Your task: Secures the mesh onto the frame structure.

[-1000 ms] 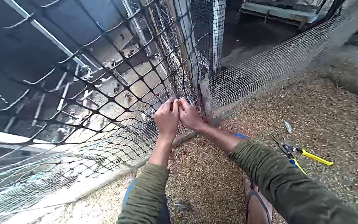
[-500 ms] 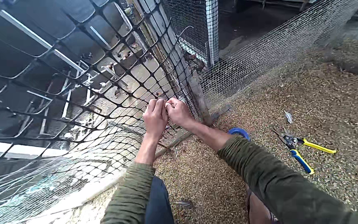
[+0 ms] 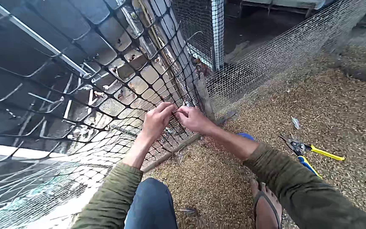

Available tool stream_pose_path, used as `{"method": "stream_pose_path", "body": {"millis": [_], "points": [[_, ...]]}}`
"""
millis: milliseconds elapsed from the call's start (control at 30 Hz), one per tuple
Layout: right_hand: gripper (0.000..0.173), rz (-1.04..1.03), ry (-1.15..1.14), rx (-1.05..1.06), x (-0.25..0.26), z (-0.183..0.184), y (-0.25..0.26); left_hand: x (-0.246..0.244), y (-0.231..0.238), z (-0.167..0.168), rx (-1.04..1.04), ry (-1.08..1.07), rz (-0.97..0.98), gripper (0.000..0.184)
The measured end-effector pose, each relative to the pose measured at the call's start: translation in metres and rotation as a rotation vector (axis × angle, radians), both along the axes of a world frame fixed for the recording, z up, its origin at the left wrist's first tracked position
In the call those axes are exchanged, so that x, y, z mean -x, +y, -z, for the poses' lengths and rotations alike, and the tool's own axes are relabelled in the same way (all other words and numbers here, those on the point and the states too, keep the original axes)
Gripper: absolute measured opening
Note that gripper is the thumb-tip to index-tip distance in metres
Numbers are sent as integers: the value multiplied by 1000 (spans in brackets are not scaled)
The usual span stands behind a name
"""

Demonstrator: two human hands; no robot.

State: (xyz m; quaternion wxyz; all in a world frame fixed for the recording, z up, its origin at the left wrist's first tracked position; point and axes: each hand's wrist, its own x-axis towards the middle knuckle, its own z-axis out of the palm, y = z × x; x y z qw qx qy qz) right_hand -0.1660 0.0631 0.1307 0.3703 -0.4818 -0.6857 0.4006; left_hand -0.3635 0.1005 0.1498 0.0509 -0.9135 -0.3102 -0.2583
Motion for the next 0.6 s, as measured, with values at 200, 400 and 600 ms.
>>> {"method": "stream_pose_path", "body": {"millis": [200,400,600], "points": [[26,-52,-101,-46,-20,-6,-2,-8,5,-12,37,46,-31,22],[25,-29,-103,-54,-26,-22,2,-14,15,-23,101,23,-43,23],[26,-44,-117,-36,-35,-23,16,-5,24,-21,93,-8,83,16]]}}
